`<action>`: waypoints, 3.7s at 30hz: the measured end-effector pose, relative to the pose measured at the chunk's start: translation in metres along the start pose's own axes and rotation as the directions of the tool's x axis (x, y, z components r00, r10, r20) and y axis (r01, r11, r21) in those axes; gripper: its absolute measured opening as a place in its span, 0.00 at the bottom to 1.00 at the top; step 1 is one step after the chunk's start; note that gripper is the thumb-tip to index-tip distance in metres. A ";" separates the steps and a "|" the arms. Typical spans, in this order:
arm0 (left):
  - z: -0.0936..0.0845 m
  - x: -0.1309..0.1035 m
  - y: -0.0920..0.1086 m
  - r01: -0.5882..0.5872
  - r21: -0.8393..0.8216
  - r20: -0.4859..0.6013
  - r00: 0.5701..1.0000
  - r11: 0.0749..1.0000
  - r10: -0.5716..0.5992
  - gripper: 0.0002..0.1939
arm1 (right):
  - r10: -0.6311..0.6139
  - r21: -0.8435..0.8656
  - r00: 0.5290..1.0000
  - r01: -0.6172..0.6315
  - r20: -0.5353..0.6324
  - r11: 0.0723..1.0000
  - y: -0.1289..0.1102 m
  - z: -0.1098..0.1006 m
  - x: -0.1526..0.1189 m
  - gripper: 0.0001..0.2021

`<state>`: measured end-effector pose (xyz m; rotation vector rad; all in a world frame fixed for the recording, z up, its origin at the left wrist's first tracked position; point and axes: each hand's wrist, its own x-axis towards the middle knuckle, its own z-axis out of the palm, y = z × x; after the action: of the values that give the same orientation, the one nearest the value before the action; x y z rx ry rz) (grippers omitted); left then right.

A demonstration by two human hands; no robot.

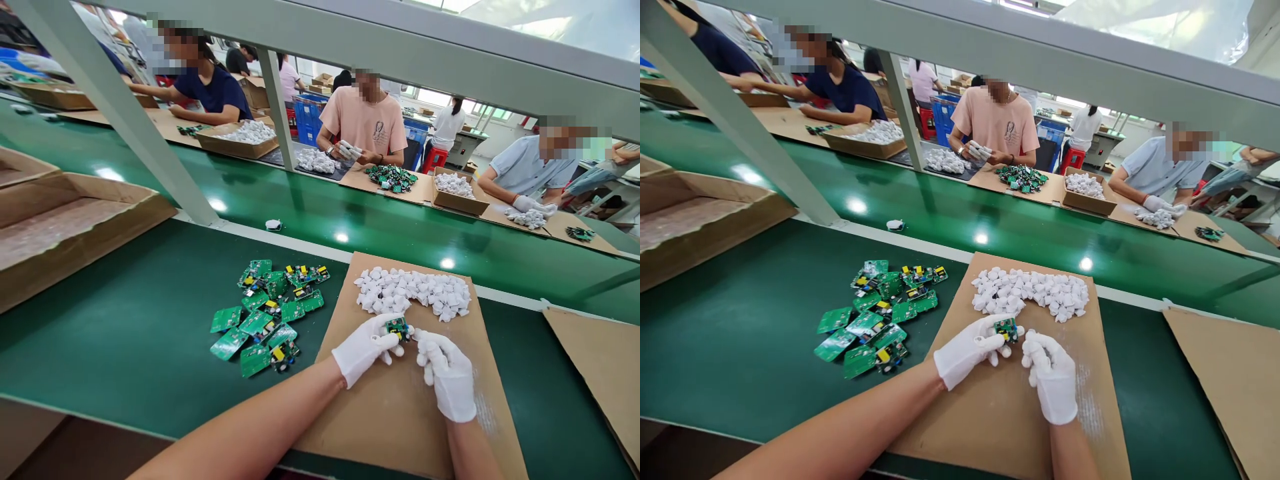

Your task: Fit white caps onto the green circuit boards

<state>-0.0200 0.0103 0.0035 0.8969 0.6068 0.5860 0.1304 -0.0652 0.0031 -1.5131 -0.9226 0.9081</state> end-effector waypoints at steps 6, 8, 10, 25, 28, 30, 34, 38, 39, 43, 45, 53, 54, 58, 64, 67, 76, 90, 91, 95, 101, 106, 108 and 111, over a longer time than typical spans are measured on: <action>-0.001 0.001 -0.003 0.036 -0.037 0.031 0.999 0.999 -0.035 0.30 | -0.163 -0.079 0.982 0.170 0.092 0.982 0.010 -0.004 -0.003 0.17; 0.000 0.000 -0.002 0.006 0.002 0.022 1.000 1.000 -0.006 0.30 | -0.210 -0.120 0.974 0.219 0.090 0.968 0.012 -0.003 -0.004 0.18; 0.001 -0.001 -0.001 -0.028 0.039 0.009 1.000 0.999 0.028 0.29 | -0.251 -0.184 0.967 0.255 0.046 0.949 0.012 -0.002 -0.005 0.16; 0.005 -0.004 -0.016 -0.162 0.353 -0.099 0.973 0.922 0.208 0.22 | -0.670 -0.712 0.732 0.534 0.120 0.456 0.012 0.004 0.000 0.07; 0.006 -0.008 -0.018 -0.159 0.488 -0.116 0.963 0.858 0.244 0.22 | -0.703 -0.761 0.695 0.535 0.151 0.367 0.018 0.006 0.001 0.06; 0.007 -0.008 -0.019 -0.167 0.463 -0.110 0.964 0.871 0.243 0.22 | -0.716 -0.778 0.681 0.530 0.153 0.338 0.022 0.007 0.001 0.06; 0.007 -0.004 -0.019 -0.115 0.192 -0.108 0.985 0.975 0.138 0.23 | -0.640 -0.757 0.743 0.530 0.197 0.382 0.019 0.008 0.000 0.11; 0.008 -0.002 -0.010 -0.059 0.018 -0.057 0.997 0.998 0.060 0.26 | -0.564 -0.683 0.792 0.547 0.235 0.484 0.010 0.006 -0.002 0.18; 0.009 -0.003 -0.008 -0.045 0.006 -0.052 0.998 0.999 0.045 0.26 | -0.574 -0.677 0.788 0.549 0.224 0.490 0.009 0.005 -0.001 0.17; 0.013 -0.006 -0.003 -0.013 -0.010 -0.063 0.998 1.000 0.012 0.25 | -0.675 -0.686 0.716 0.582 0.178 0.437 0.012 0.005 0.001 0.11; 0.016 -0.006 -0.005 -0.014 0.003 -0.071 0.997 1.000 0.014 0.25 | -0.713 -0.693 0.679 0.600 0.176 0.400 0.014 0.007 0.002 0.11; 0.017 0.000 -0.016 -0.028 0.026 -0.071 0.997 0.999 0.030 0.21 | -0.672 -0.593 0.706 0.646 0.226 0.479 0.009 0.013 0.000 0.13; 0.017 0.000 -0.015 -0.008 0.015 -0.034 0.999 1.000 0.008 0.21 | -0.652 -0.571 0.725 0.639 0.223 0.515 0.009 0.013 0.001 0.12; 0.016 -0.002 -0.009 0.018 -0.015 0.034 0.999 1.000 -0.017 0.18 | -0.612 -0.505 0.761 0.624 0.218 0.596 0.009 0.010 0.001 0.14; 0.016 -0.004 -0.004 0.012 -0.042 0.020 1.000 0.999 -0.011 0.15 | -0.445 -0.336 0.872 0.489 0.202 0.805 0.009 0.006 -0.001 0.28; 0.017 -0.007 0.000 -0.022 -0.002 0.022 1.000 1.000 0.022 0.19 | -0.287 -0.311 0.938 0.336 0.193 0.889 0.010 0.009 -0.001 0.31; 0.021 -0.009 0.005 0.022 0.000 0.061 0.998 1.000 -0.022 0.14 | -0.213 -0.335 0.950 0.282 0.229 0.899 0.006 0.010 -0.001 0.23; 0.014 -0.006 -0.009 0.038 0.022 0.040 0.998 0.999 -0.039 0.23 | -0.568 -0.416 0.750 0.661 0.338 0.625 0.000 0.002 0.002 0.12; 0.015 -0.005 -0.009 0.034 0.029 0.043 0.998 0.999 -0.035 0.22 | -0.503 -0.350 0.790 0.608 0.349 0.712 -0.001 0.001 0.001 0.14; 0.015 -0.005 -0.009 -0.002 0.046 0.033 0.999 0.999 0.001 0.20 | -0.348 -0.129 0.898 0.391 0.269 0.911 0.004 0.002 -0.001 0.26; 0.017 -0.007 -0.006 0.052 0.012 0.037 0.998 0.999 -0.052 0.18 | -0.226 -0.285 0.941 0.296 0.253 0.912 0.012 0.009 0.001 0.26; 0.013 -0.007 -0.002 0.160 -0.274 0.177 0.978 0.948 -0.113 0.20 | -0.165 -0.187 0.971 0.197 0.175 0.962 0.007 0.004 0.003 0.22; 0.012 -0.008 -0.002 0.183 -0.282 0.203 0.971 0.942 -0.128 0.19 | -0.150 -0.152 0.973 0.177 0.175 0.972 0.006 0.004 0.003 0.23; 0.012 -0.009 -0.005 0.206 -0.293 0.222 0.964 0.933 -0.143 0.19 | -0.131 -0.147 0.975 0.158 0.177 0.977 0.007 0.004 0.002 0.23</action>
<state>-0.0171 -0.0046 0.0072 0.5830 0.3936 0.4101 0.1281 -0.0623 -0.0039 -1.4982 -1.2368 0.8809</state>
